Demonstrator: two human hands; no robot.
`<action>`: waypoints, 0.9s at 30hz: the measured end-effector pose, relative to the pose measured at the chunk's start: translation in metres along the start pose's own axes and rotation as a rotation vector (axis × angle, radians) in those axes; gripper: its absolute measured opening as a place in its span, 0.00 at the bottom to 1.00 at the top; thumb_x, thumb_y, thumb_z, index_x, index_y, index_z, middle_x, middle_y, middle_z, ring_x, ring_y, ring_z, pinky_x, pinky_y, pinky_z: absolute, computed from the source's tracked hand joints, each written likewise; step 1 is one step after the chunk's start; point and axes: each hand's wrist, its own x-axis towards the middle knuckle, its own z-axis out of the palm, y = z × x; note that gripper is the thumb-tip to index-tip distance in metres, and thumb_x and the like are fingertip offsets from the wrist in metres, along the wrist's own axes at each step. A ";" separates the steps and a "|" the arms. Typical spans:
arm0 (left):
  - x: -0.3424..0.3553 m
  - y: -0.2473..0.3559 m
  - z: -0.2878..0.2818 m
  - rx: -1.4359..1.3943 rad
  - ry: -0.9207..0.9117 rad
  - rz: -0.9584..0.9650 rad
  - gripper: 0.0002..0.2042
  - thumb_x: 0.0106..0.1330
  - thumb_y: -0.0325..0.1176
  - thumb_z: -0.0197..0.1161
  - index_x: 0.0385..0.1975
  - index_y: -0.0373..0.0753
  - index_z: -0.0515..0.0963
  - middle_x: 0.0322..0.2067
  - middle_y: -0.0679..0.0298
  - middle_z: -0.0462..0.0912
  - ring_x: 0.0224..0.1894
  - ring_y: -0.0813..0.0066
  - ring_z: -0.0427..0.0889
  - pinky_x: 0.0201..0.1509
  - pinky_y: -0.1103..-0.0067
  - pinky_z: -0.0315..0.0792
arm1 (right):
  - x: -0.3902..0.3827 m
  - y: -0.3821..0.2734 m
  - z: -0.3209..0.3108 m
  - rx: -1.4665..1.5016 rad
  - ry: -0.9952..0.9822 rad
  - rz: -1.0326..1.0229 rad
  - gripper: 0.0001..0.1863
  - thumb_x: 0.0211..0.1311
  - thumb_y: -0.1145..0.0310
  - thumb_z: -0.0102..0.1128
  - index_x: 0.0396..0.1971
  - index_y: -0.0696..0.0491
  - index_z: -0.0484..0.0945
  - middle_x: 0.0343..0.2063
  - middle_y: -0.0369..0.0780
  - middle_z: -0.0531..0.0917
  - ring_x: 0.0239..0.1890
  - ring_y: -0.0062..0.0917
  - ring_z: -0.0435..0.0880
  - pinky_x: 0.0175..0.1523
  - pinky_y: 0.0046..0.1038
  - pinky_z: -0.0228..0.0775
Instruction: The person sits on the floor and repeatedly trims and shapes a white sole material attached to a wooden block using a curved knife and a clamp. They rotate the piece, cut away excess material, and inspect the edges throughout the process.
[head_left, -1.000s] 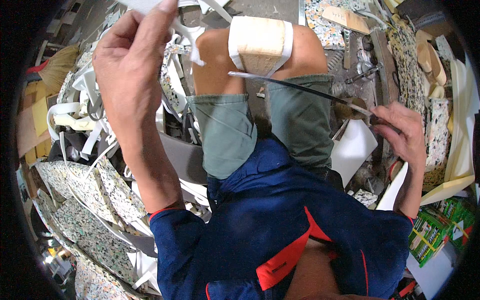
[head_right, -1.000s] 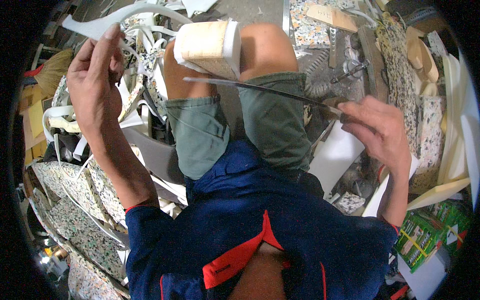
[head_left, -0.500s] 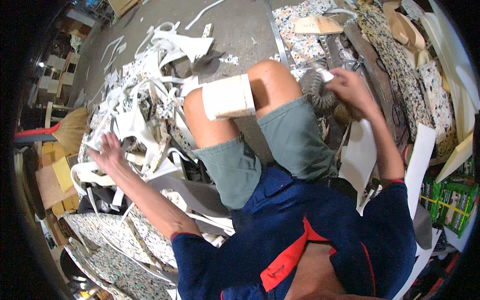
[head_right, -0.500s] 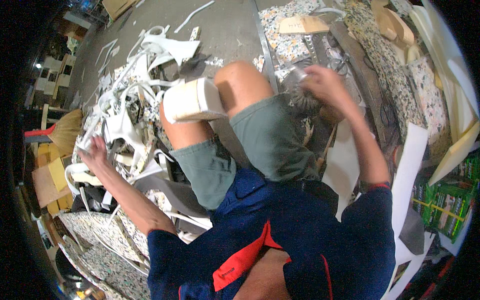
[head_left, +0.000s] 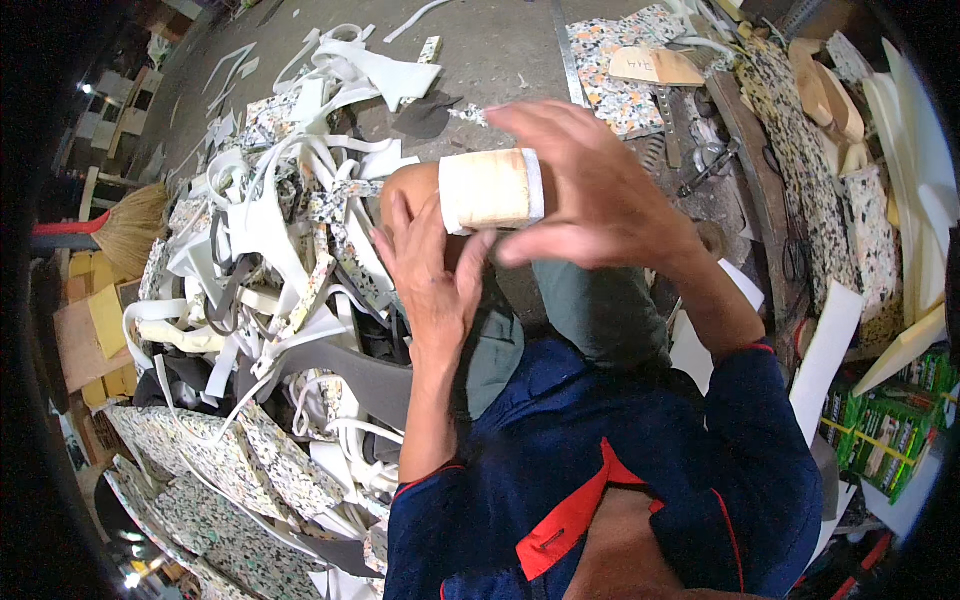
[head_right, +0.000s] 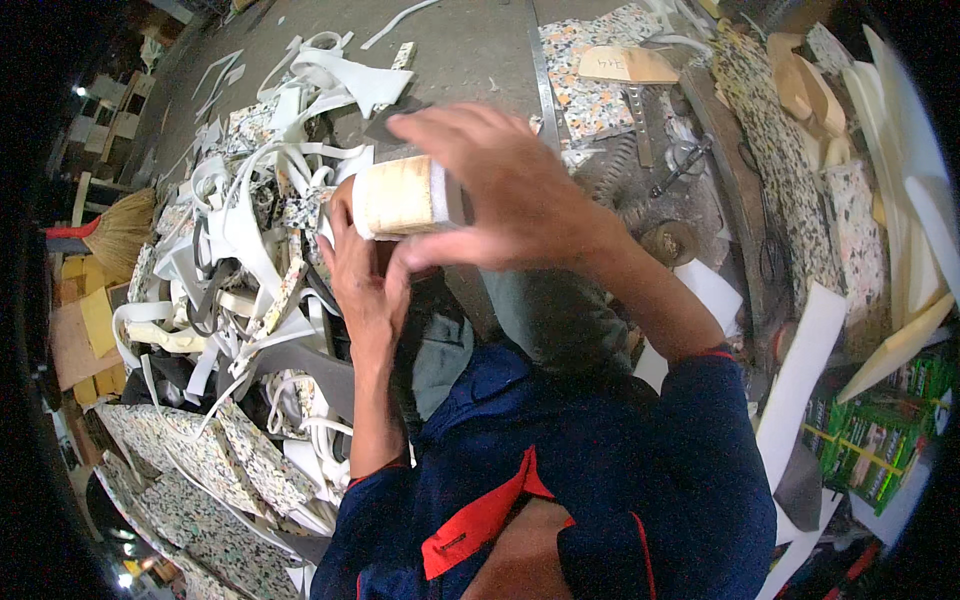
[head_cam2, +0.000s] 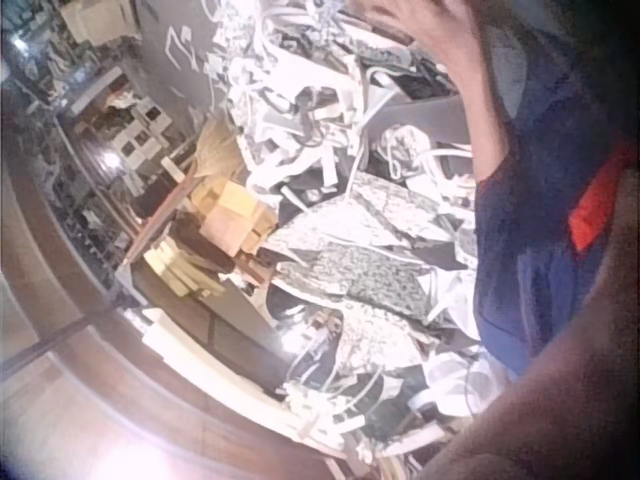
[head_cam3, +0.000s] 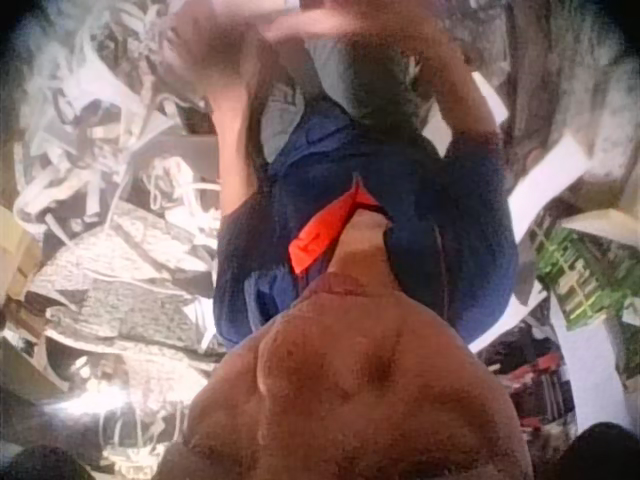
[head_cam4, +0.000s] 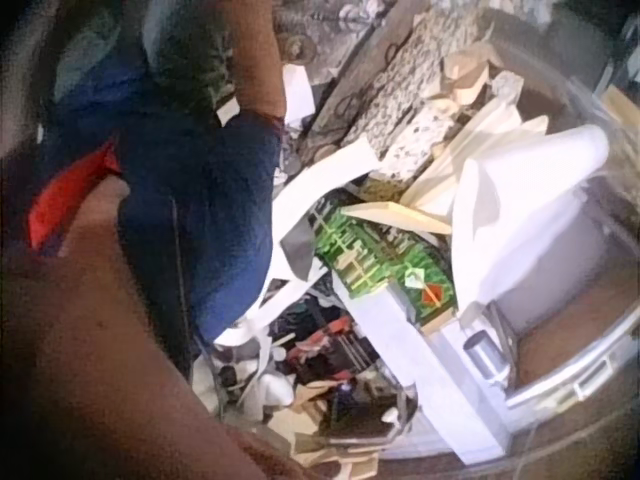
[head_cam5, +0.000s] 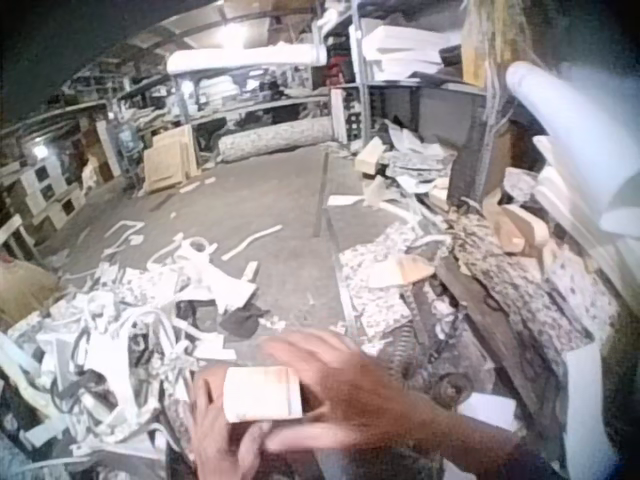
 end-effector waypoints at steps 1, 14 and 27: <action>0.008 0.000 0.003 -0.010 0.009 0.034 0.28 0.60 0.40 0.71 0.60 0.41 0.74 0.58 0.55 0.78 0.72 0.44 0.59 0.73 0.45 0.38 | 0.003 0.000 0.003 -0.006 -0.035 0.002 0.37 0.46 0.51 0.75 0.55 0.58 0.78 0.47 0.49 0.83 0.52 0.39 0.82 0.59 0.39 0.71; 0.088 -0.030 -0.021 -1.318 -0.171 -0.471 0.41 0.74 0.64 0.41 0.63 0.24 0.62 0.48 0.49 0.81 0.48 0.67 0.82 0.51 0.73 0.78 | 0.137 0.048 -0.038 0.160 -0.060 0.315 0.28 0.52 0.46 0.69 0.34 0.61 0.87 0.26 0.43 0.86 0.29 0.26 0.84 0.38 0.29 0.76; 0.094 0.017 -0.041 -0.327 -0.107 -0.262 0.58 0.47 0.58 0.76 0.65 0.17 0.55 0.58 0.30 0.70 0.61 0.46 0.75 0.65 0.66 0.69 | 0.145 0.049 -0.018 -0.062 -0.044 0.569 0.27 0.48 0.48 0.67 0.29 0.62 0.85 0.24 0.44 0.85 0.28 0.27 0.82 0.35 0.30 0.74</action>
